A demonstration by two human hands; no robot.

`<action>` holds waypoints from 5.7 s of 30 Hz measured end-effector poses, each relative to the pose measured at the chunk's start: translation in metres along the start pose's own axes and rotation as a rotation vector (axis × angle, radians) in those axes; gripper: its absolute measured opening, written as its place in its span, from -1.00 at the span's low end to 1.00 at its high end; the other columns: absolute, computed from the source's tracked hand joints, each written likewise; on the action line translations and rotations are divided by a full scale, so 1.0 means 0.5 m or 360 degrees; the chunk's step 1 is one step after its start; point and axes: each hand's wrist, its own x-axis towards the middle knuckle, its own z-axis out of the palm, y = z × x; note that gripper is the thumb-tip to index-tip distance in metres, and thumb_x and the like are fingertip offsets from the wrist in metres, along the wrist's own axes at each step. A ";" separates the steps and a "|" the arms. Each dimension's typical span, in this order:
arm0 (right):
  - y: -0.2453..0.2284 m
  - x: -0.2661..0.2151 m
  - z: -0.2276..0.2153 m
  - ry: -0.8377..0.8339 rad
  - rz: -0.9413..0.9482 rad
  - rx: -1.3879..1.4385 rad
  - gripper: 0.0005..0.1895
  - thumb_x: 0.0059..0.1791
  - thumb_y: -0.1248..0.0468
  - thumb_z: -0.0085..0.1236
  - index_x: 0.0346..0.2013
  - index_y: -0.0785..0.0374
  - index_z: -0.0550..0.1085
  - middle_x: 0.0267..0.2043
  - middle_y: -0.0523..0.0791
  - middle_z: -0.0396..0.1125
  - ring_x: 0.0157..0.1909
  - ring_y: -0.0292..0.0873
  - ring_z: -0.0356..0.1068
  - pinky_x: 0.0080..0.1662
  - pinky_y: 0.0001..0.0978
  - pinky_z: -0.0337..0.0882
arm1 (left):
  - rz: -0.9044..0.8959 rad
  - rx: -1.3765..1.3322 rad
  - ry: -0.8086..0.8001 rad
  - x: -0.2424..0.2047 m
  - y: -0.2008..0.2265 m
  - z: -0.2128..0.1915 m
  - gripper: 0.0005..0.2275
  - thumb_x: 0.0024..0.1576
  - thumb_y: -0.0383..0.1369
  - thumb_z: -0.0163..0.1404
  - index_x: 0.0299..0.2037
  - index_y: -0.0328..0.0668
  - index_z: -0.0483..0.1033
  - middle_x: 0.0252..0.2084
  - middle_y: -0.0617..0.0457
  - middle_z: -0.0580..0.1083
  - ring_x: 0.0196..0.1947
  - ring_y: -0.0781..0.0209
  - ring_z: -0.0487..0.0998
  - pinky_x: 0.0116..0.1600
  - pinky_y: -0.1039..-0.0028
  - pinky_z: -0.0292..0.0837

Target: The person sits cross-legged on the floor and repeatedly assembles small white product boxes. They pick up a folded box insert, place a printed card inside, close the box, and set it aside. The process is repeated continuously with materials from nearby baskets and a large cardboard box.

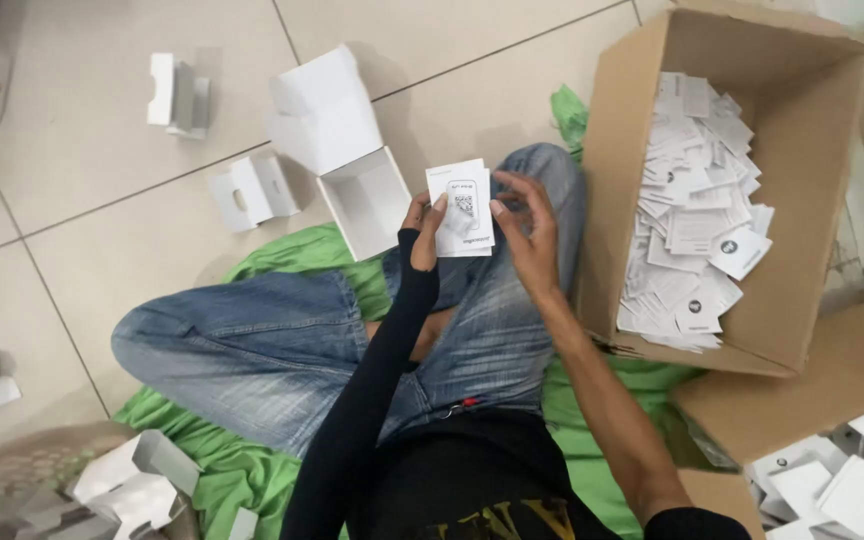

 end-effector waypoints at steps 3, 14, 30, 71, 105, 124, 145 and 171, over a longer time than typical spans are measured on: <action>0.040 -0.005 0.084 -0.0354 0.0048 0.0166 -0.44 0.16 0.20 0.03 0.44 0.24 0.20 0.45 0.01 0.16 0.40 -0.11 0.22 0.33 -0.25 0.31 | 0.0092 0.0161 0.0048 -0.024 0.088 -0.051 -0.61 0.23 -0.40 0.11 0.22 -0.36 0.34 -0.03 -0.21 0.57 -0.08 0.16 0.60 -0.01 0.38 0.53; 0.072 0.012 0.116 -0.0568 0.0106 0.0024 -0.44 0.18 0.14 -0.04 0.46 0.21 0.17 0.48 0.01 0.13 0.44 -0.02 0.20 0.39 -0.16 0.23 | 0.0277 0.0260 0.0110 0.163 0.018 -0.217 -0.45 0.12 -0.43 0.16 0.31 -0.40 0.24 0.10 -0.24 0.46 0.07 -0.03 0.50 0.17 0.24 0.43; -0.043 0.074 0.299 -0.0844 -0.0258 -0.0261 -0.63 0.15 0.23 0.06 0.26 0.15 0.42 0.39 -0.08 0.27 0.37 -0.07 0.34 0.24 -0.20 0.45 | 0.1021 0.1413 0.0707 0.071 0.314 -0.357 -0.37 0.14 -0.32 0.03 0.48 -0.19 0.21 0.29 -0.28 0.40 0.29 -0.08 0.45 0.36 0.24 0.40; 0.046 0.210 0.245 -0.0904 -0.1150 -0.1455 -0.79 -0.01 0.34 0.24 -0.07 0.17 0.59 -0.02 -0.14 0.45 -0.06 -0.02 0.43 -0.04 -0.14 0.46 | 0.1351 0.2701 0.0081 0.096 0.267 -0.187 -0.81 0.01 -0.44 0.09 -0.16 -0.20 0.55 -0.05 -0.02 0.47 -0.03 0.03 0.45 -0.01 0.22 0.31; -0.071 -0.649 0.573 -0.4026 -0.1116 -0.0497 -0.51 0.04 0.14 0.16 0.26 0.12 0.41 0.19 -0.03 0.36 0.12 -0.02 0.44 0.08 -0.15 0.45 | -0.0611 0.1552 0.2402 -1.294 -0.041 -0.288 -0.13 -0.09 -0.31 0.20 0.52 0.03 0.08 0.28 -0.20 0.33 0.11 -0.22 0.49 0.06 0.13 0.49; -0.065 -0.432 0.516 -0.3182 -0.0478 -0.0039 -0.63 0.22 0.14 -0.09 0.26 0.20 0.46 0.33 -0.01 0.36 0.39 -0.01 0.36 0.36 -0.24 0.31 | -0.0290 0.1288 0.0864 -1.026 0.461 -0.138 -0.32 0.09 -0.36 -0.01 0.48 0.10 0.02 -0.52 -0.07 0.41 -0.56 -0.05 0.51 -0.39 0.22 0.35; -0.068 -0.007 0.152 -0.1131 0.0599 0.0361 0.00 -0.19 0.00 0.32 0.49 0.05 0.15 0.48 -0.05 0.07 0.33 0.03 0.18 0.27 -0.03 0.25 | 0.0191 0.0308 -0.0329 -0.324 0.375 -0.257 -0.35 0.23 -0.28 0.06 0.52 -0.12 0.05 0.53 -0.12 0.16 0.55 -0.05 0.14 0.56 0.05 0.04; -0.029 0.243 0.197 -0.1093 -0.0088 -0.0934 -0.05 -0.29 0.22 0.52 0.35 0.08 0.28 0.33 0.01 0.30 0.15 0.01 0.49 0.02 -0.16 0.61 | 0.0785 0.2088 -0.0386 0.046 0.388 -0.222 -0.23 -0.06 -0.34 0.24 0.39 -0.30 0.15 0.34 -0.29 0.29 0.17 -0.17 0.51 0.14 0.26 0.55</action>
